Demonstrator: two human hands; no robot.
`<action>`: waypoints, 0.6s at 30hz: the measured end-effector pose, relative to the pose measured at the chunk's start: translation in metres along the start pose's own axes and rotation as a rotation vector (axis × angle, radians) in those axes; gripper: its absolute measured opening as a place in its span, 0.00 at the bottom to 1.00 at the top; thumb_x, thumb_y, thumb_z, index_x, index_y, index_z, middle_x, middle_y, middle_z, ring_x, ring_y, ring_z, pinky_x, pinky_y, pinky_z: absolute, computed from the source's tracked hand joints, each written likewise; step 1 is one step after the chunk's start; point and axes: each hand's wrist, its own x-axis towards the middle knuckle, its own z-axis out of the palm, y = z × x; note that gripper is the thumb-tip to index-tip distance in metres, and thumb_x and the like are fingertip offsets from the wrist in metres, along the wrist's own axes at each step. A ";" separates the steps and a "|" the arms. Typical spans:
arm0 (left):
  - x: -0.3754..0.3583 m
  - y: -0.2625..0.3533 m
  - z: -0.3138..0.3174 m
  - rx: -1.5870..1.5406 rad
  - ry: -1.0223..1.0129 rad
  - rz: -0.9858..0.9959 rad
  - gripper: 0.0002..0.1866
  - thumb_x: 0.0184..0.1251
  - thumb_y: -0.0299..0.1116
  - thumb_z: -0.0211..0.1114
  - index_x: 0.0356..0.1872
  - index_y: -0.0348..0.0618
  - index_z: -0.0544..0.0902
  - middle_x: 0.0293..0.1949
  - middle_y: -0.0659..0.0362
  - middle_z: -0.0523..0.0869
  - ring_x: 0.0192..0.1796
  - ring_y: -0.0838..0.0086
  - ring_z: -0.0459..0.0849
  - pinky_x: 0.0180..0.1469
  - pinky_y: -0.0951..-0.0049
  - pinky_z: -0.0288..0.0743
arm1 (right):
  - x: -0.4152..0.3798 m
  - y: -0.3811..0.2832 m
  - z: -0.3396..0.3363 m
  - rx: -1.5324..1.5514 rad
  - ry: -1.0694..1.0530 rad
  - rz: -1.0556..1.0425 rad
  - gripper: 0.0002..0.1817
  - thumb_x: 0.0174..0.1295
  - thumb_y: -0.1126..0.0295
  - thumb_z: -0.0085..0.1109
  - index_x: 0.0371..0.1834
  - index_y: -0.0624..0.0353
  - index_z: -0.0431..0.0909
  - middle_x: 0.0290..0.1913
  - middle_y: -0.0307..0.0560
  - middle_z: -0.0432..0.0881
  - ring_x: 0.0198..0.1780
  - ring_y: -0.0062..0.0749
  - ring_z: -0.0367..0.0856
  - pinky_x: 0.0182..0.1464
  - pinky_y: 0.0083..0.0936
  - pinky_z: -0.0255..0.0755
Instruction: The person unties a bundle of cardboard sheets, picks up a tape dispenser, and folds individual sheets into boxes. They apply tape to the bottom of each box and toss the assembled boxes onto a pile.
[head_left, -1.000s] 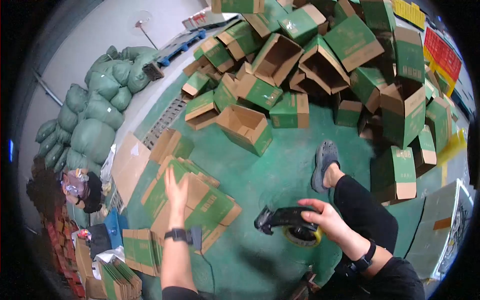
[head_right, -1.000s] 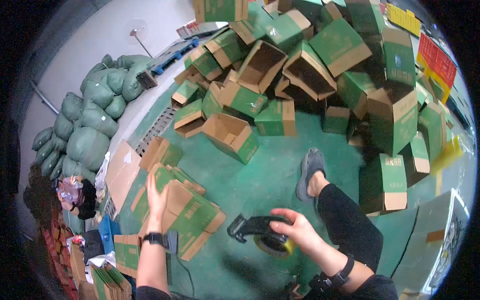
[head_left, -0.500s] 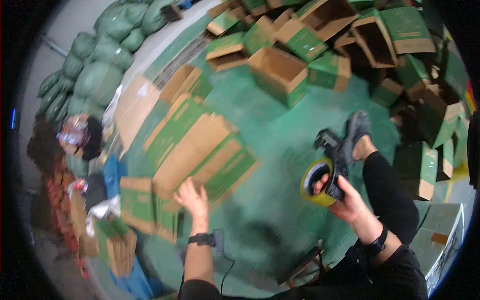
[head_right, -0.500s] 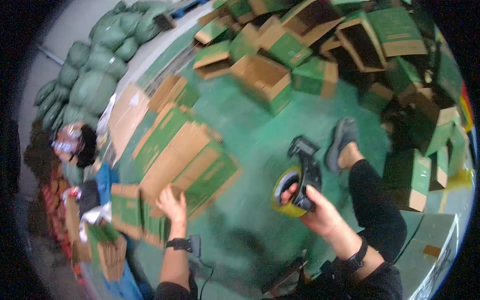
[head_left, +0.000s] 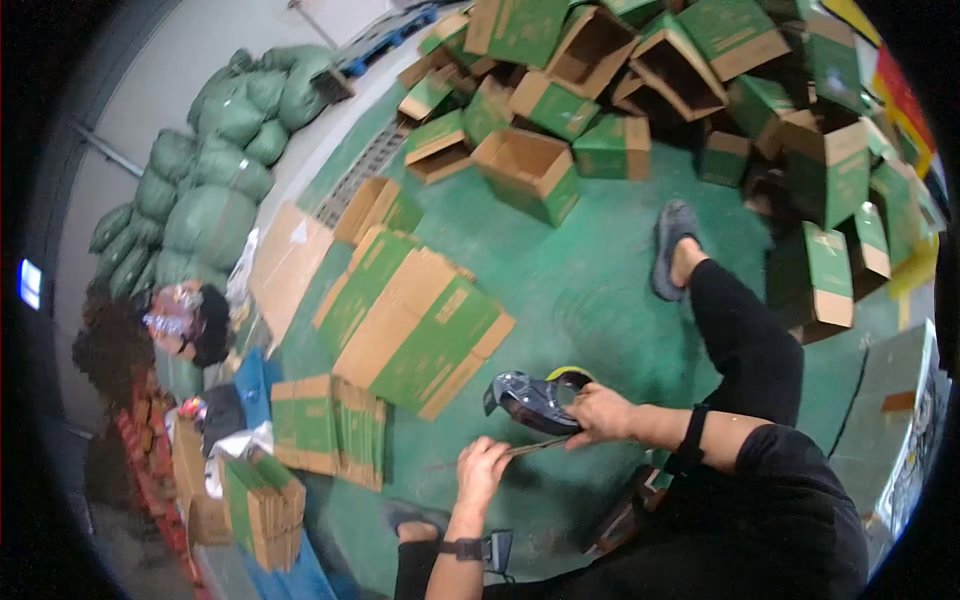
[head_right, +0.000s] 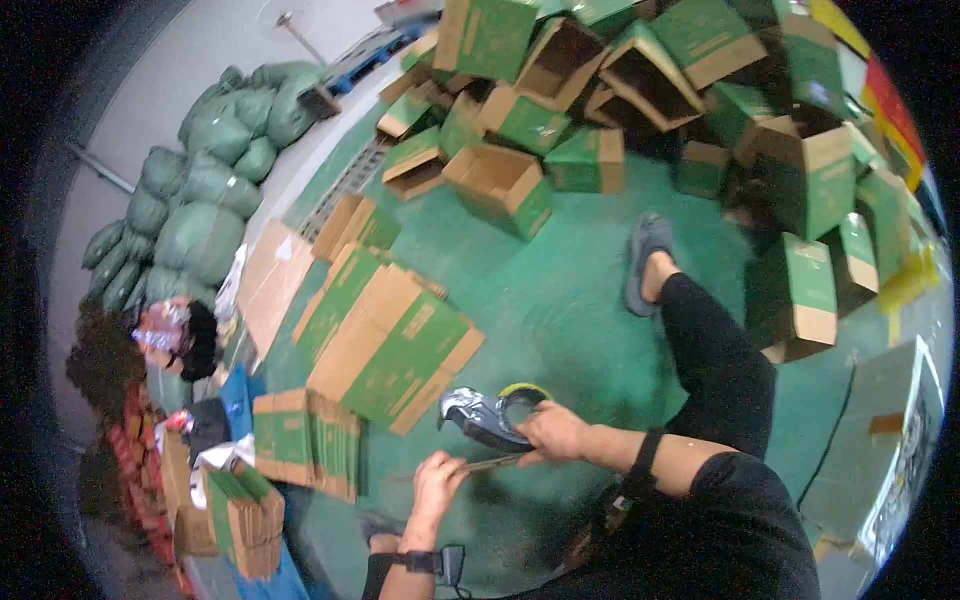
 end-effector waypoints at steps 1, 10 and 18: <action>-0.004 0.001 0.000 -0.027 0.040 -0.007 0.08 0.42 0.33 0.68 0.26 0.46 0.81 0.28 0.60 0.77 0.35 0.66 0.77 0.34 0.68 0.69 | -0.001 0.003 0.004 0.053 0.023 0.029 0.33 0.44 0.37 0.55 0.34 0.61 0.72 0.29 0.50 0.78 0.38 0.41 0.77 0.47 0.33 0.63; -0.038 -0.034 -0.004 0.189 0.643 -0.460 0.25 0.56 0.41 0.62 0.51 0.38 0.70 0.41 0.45 0.75 0.42 0.54 0.74 0.47 0.61 0.69 | 0.001 -0.009 0.003 0.533 -0.057 0.442 0.46 0.35 0.33 0.59 0.43 0.70 0.72 0.40 0.61 0.78 0.48 0.48 0.74 0.47 0.36 0.68; -0.058 -0.051 0.003 -0.533 0.620 -0.739 0.27 0.57 0.42 0.63 0.53 0.38 0.67 0.43 0.50 0.73 0.42 0.63 0.72 0.45 0.66 0.68 | 0.036 0.003 -0.016 0.149 -0.020 0.351 0.31 0.37 0.48 0.66 0.37 0.63 0.73 0.30 0.50 0.80 0.39 0.46 0.77 0.43 0.36 0.66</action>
